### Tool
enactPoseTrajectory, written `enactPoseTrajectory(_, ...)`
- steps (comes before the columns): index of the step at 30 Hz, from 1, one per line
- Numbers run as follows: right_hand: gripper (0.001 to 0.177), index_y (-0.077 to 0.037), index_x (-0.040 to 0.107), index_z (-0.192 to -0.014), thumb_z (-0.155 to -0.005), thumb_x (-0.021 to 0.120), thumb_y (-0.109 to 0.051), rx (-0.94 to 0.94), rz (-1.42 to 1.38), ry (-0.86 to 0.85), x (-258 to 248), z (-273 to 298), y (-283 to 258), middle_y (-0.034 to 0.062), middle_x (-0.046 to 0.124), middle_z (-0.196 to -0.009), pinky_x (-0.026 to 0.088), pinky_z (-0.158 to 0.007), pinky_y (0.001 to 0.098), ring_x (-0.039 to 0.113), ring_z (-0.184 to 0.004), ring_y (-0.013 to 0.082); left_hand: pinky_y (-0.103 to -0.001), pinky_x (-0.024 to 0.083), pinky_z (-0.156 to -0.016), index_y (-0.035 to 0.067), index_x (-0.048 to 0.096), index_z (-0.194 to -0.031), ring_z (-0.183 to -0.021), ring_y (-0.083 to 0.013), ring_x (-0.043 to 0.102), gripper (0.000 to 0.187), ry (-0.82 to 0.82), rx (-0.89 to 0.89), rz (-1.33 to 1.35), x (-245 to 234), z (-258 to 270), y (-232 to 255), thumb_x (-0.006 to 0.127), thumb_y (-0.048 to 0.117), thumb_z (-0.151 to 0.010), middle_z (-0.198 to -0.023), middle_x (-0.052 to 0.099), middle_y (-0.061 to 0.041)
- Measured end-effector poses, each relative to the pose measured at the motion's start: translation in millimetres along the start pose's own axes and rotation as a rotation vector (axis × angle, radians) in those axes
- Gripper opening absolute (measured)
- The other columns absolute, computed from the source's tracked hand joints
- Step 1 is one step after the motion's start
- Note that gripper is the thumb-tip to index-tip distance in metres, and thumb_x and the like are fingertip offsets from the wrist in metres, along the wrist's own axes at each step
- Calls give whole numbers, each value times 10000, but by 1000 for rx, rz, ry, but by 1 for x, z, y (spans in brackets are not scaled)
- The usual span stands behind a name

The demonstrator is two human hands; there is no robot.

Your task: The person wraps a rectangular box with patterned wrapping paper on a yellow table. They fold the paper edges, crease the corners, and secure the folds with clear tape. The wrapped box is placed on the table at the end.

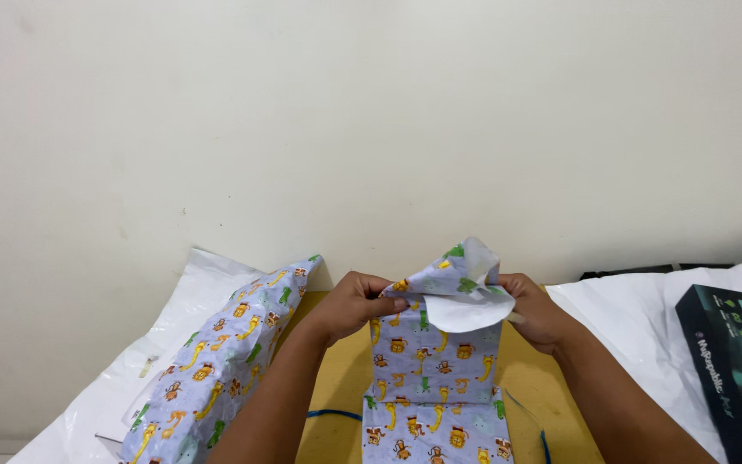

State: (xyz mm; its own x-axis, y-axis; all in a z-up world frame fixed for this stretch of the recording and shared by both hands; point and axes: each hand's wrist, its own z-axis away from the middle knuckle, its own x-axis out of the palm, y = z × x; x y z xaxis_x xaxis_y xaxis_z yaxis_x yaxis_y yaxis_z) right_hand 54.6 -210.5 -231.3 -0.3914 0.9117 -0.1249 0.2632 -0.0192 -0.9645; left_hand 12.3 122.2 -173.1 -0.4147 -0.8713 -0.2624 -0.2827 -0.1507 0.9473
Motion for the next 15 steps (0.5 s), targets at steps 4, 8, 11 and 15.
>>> enactPoseTrajectory(4, 260, -29, 744, -1153, -903, 673, -49, -18, -28, 16, 0, 2, -5, 61, 776, -1077, 538, -897, 331, 685, -989, 131, -268, 560, -905, 38, 757, -1237, -961, -69, 691, 341, 30, 49, 64, -3, 6, -3, 718, 200, -940, -1071, 786, -55)
enactPoseTrajectory(8, 251, -2, 725, -1150, -965, 609, -125, 68, -186, 67, 8, 4, -13, 110, 762, -1115, 554, -908, 367, 697, -1012, 182, -272, 563, -869, 54, 748, -1196, -970, -83, 724, 345, 365, 332, -235, 11, 26, 2, 752, 193, -881, -1115, 788, -43)
enactPoseTrajectory(11, 249, -4, 695, -1175, -999, 591, -147, 97, -279, 85, 18, 3, -25, 113, 743, -1135, 550, -906, 376, 688, -1022, 184, -284, 579, -794, 7, 785, -1014, -854, -122, 736, 236, 497, 313, -235, 26, 32, 6, 777, 204, -883, -948, 830, -88)
enactPoseTrajectory(15, 274, -32, 673, -1202, -995, 562, -171, 98, -354, 89, 31, 6, -39, 102, 749, -1152, 556, -903, 373, 700, -1031, 178, -275, 576, -771, 14, 786, -1001, -849, -112, 754, 218, 529, 389, -266, 31, 34, 11, 756, 208, -906, -963, 816, -67)
